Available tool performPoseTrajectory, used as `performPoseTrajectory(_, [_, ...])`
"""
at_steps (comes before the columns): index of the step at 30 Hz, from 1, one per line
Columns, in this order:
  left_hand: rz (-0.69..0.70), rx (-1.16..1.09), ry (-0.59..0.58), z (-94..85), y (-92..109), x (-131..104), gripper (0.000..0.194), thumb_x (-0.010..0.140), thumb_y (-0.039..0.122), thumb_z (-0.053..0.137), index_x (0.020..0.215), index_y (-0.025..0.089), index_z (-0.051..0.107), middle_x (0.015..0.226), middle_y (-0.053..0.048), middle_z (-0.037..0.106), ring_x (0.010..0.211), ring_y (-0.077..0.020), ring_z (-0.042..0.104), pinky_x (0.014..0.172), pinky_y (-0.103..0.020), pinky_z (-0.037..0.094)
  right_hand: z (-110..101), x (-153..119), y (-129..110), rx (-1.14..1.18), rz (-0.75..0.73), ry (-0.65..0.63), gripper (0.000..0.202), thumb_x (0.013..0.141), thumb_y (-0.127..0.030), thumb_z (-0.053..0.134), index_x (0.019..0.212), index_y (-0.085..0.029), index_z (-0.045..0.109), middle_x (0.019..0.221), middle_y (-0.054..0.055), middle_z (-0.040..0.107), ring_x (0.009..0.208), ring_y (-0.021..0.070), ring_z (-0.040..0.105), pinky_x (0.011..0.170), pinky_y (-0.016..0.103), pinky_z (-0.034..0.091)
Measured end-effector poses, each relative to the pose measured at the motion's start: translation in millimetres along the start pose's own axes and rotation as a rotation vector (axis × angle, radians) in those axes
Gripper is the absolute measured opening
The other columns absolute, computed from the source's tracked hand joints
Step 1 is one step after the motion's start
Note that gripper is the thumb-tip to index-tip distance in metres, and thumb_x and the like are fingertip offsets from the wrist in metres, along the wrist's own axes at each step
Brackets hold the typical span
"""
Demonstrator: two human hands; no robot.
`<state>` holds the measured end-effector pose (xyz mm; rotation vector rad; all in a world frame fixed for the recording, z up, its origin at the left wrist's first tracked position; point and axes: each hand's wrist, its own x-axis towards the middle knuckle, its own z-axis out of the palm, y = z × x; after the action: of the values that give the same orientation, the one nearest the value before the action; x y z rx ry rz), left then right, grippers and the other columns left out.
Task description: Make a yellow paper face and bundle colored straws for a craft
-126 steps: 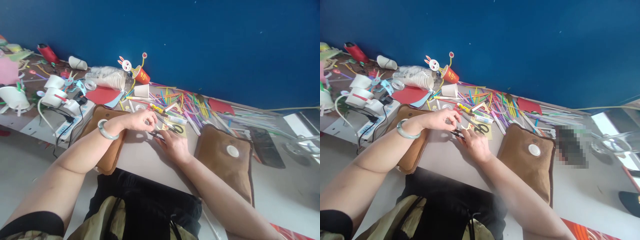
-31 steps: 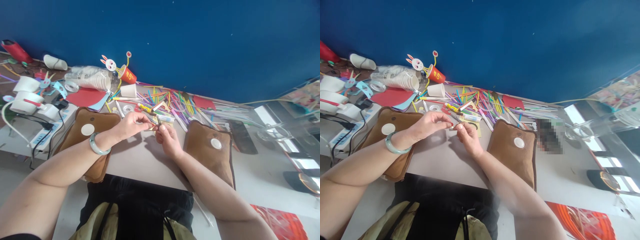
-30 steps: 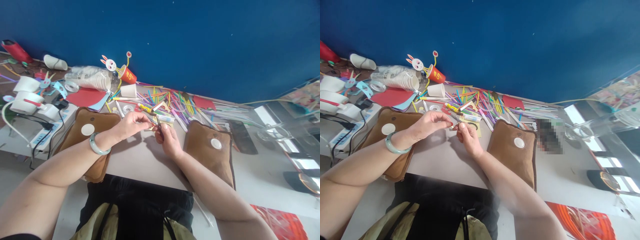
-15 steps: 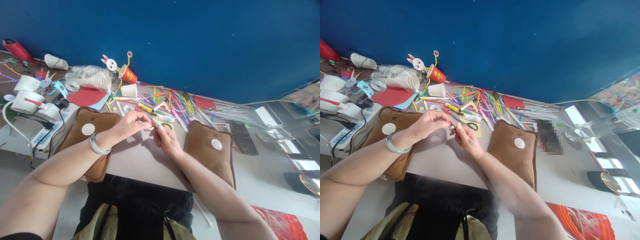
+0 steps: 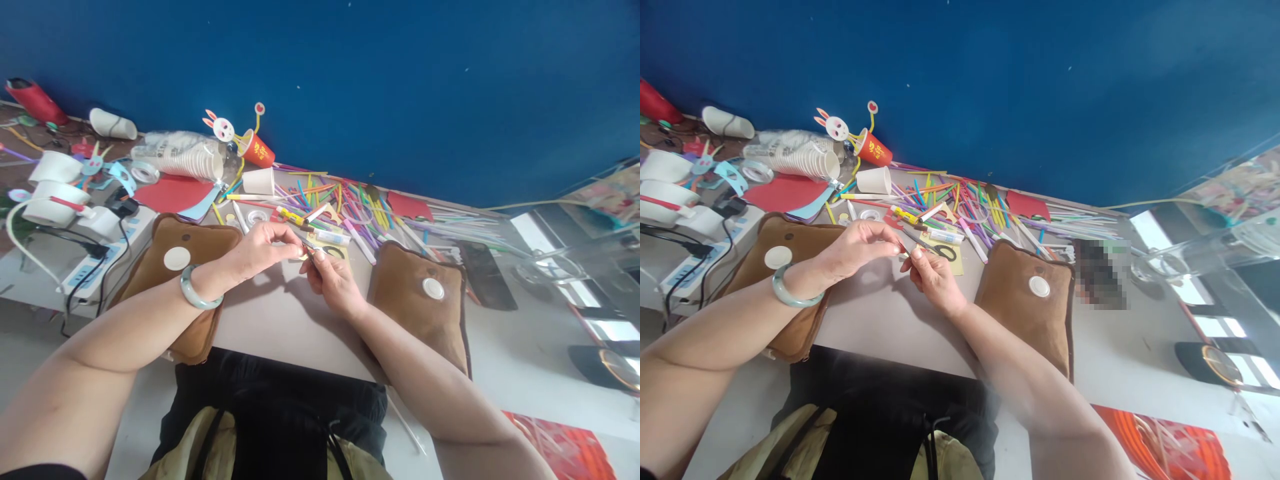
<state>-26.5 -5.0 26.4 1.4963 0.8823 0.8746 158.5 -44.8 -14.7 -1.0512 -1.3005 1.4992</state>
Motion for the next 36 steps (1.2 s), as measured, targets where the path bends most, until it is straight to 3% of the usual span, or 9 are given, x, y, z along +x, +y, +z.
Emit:
performPoseTrajectory(20, [0.011,0.002,0.004,-0.3,1.0,0.2,0.011,0.074,0.027,0.072,0.073,0.016,0.072,0.079,-0.004,0.073,0.078,-0.0169,0.065,0.077,-0.03,0.05,2.8,0.0,-3.2,0.024,0.033,0.011,0.059,0.083,-0.076,0.057,0.069,-0.018,0.062,0.048,-0.007,0.032,0.042,0.0063,0.019,0.04,0.024,0.015])
performPoseTrajectory(26, [-0.015,0.074,-0.051,1.6,2.5,0.9,0.014,0.075,0.03,0.071,0.076,0.016,0.073,0.08,-0.004,0.074,0.081,-0.0176,0.066,0.08,-0.03,0.049,0.0,2.5,1.0,0.103,-0.002,0.073,0.058,0.08,-0.075,0.061,0.069,-0.019,0.058,0.048,-0.009,0.03,0.041,0.0054,0.019,0.04,0.024,0.015])
performPoseTrajectory(31, [-0.023,0.224,-0.065,6.0,-0.4,1.1,0.011,0.075,0.026,0.065,0.069,0.017,0.069,0.073,-0.001,0.071,0.076,-0.0166,0.064,0.076,-0.029,0.048,-2.3,2.5,-2.0,0.067,-0.032,0.112,0.042,0.072,-0.055,0.08,0.073,-0.018,0.059,0.052,-0.009,0.036,0.045,0.005,0.026,0.043,0.023,0.019])
performPoseTrajectory(36, [0.021,0.267,-0.062,6.1,-0.5,1.6,0.012,0.075,0.026,0.062,0.068,0.017,0.066,0.073,-0.001,0.071,0.076,-0.0167,0.064,0.073,-0.028,0.048,-1.4,1.5,-4.3,0.084,-0.002,0.113,0.035,0.073,-0.046,0.079,0.072,-0.019,0.058,0.054,-0.009,0.036,0.045,0.005,0.026,0.043,0.023,0.02])
